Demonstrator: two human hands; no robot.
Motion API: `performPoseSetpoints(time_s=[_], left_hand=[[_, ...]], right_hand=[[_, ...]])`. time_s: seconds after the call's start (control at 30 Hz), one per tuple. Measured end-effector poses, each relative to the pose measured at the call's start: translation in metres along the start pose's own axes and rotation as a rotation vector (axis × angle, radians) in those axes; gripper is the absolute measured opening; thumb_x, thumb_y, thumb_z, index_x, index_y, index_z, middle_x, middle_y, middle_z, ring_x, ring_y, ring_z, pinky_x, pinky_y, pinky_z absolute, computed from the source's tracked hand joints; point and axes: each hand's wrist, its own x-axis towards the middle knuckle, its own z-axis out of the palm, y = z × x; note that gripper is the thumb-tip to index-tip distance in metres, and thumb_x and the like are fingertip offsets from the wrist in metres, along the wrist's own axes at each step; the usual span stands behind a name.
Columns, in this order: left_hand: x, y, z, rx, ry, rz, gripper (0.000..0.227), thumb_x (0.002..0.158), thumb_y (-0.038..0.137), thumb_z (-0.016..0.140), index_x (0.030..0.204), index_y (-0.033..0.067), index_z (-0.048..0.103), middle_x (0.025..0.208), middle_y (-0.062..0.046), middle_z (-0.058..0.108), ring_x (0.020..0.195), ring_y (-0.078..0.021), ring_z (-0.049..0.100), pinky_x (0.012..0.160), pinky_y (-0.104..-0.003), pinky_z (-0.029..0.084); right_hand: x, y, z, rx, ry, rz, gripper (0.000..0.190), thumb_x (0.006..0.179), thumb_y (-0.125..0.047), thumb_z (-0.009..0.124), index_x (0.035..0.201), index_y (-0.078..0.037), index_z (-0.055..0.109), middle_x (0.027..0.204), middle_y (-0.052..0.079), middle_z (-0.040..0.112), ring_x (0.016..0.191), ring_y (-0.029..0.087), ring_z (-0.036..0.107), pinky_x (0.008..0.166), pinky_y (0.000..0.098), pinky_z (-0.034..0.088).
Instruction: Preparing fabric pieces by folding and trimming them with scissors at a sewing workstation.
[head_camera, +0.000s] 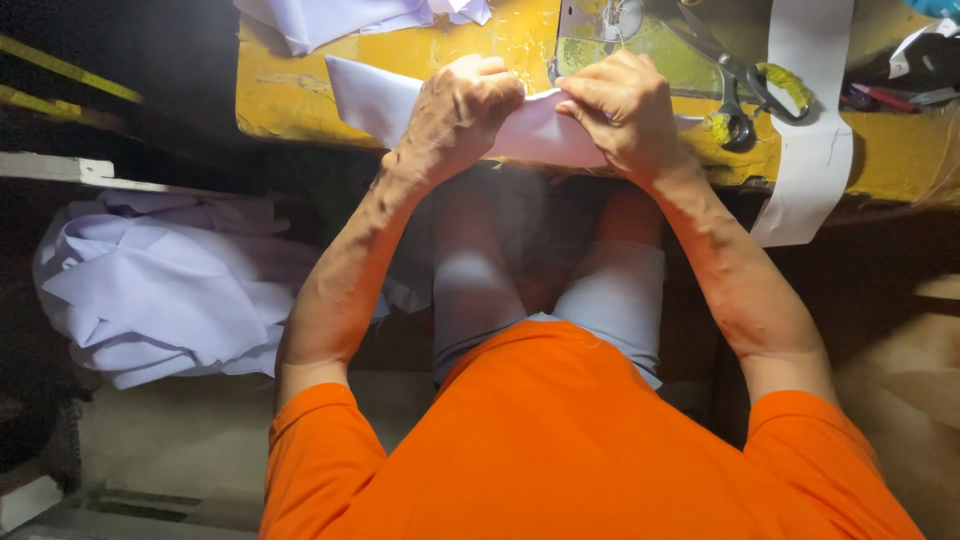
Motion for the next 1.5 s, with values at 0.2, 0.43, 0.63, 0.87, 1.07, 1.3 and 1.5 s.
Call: performPoseSetpoints(time_s=[0.2, 0.43, 0.63, 0.87, 1.07, 1.3, 1.5], left_hand=[[-0.001, 0.009, -0.007, -0.077, 0.036, -0.006, 0.014, 0.092, 0.003, 0.063, 0.079, 0.0071, 0.061, 0.073, -0.007, 0.052, 0.07, -0.0292, 0.052, 0.056, -0.041, 0.037], [-0.003, 0.001, -0.013, -0.178, -0.011, -0.017, 0.014, 0.1, 0.004, 0.06, 0.086, 0.0056, 0.061, 0.076, -0.007, 0.054, 0.068, -0.0266, 0.052, 0.058, -0.038, 0.037], [0.006, 0.012, -0.004, -0.211, 0.028, 0.027, 0.005, 0.101, 0.005, 0.069, 0.096, 0.0052, 0.07, 0.085, -0.009, 0.063, 0.071, -0.0275, 0.06, 0.06, -0.039, 0.045], [0.007, 0.011, -0.001, -0.053, 0.082, 0.077, 0.014, 0.096, 0.0, 0.063, 0.083, 0.005, 0.06, 0.077, -0.01, 0.053, 0.067, -0.0294, 0.051, 0.058, -0.041, 0.04], [0.007, 0.017, -0.006, -0.126, 0.072, 0.075, 0.015, 0.1, -0.001, 0.059, 0.086, 0.0049, 0.058, 0.08, -0.009, 0.051, 0.071, -0.0287, 0.048, 0.061, -0.04, 0.039], [0.003, 0.014, -0.005, -0.139, 0.093, 0.098, 0.014, 0.097, -0.005, 0.065, 0.086, 0.0028, 0.06, 0.079, -0.011, 0.053, 0.07, -0.0295, 0.05, 0.061, -0.04, 0.039], [0.009, 0.008, -0.019, 0.227, 0.077, 0.266, 0.012, 0.098, 0.002, 0.067, 0.092, 0.0115, 0.068, 0.082, -0.004, 0.057, 0.072, -0.023, 0.05, 0.064, -0.037, 0.039]], right_hand=[[-0.002, 0.001, 0.002, 0.167, -0.031, -0.023, 0.017, 0.107, -0.008, 0.077, 0.113, 0.008, 0.078, 0.092, 0.016, 0.074, 0.08, 0.031, 0.063, 0.076, 0.0418, 0.049], [0.004, 0.009, -0.009, 0.369, -0.157, 0.067, 0.016, 0.11, -0.002, 0.072, 0.096, 0.006, 0.073, 0.079, 0.011, 0.062, 0.067, 0.021, 0.051, 0.061, 0.0339, 0.039], [0.006, 0.007, -0.011, 0.428, -0.182, 0.137, 0.018, 0.11, -0.003, 0.069, 0.094, 0.004, 0.072, 0.08, 0.009, 0.062, 0.069, 0.019, 0.052, 0.063, 0.0327, 0.04], [-0.008, -0.011, -0.022, 0.208, -0.104, 0.084, 0.035, 0.104, -0.017, 0.078, 0.132, 0.004, 0.069, 0.116, 0.021, 0.073, 0.097, 0.035, 0.066, 0.088, 0.0418, 0.051], [-0.019, -0.012, -0.018, 0.171, -0.033, 0.046, 0.022, 0.105, -0.007, 0.08, 0.124, 0.005, 0.075, 0.087, 0.013, 0.059, 0.072, 0.025, 0.054, 0.064, 0.0363, 0.046], [-0.012, 0.002, -0.018, 0.27, -0.126, 0.06, 0.017, 0.107, -0.019, 0.076, 0.1, -0.003, 0.078, 0.085, 0.008, 0.06, 0.077, 0.025, 0.05, 0.067, 0.0378, 0.038], [0.009, -0.002, -0.035, 0.172, -0.169, -0.077, 0.012, 0.107, -0.004, 0.071, 0.099, 0.004, 0.075, 0.097, 0.016, 0.061, 0.09, 0.033, 0.051, 0.078, 0.045, 0.042]])
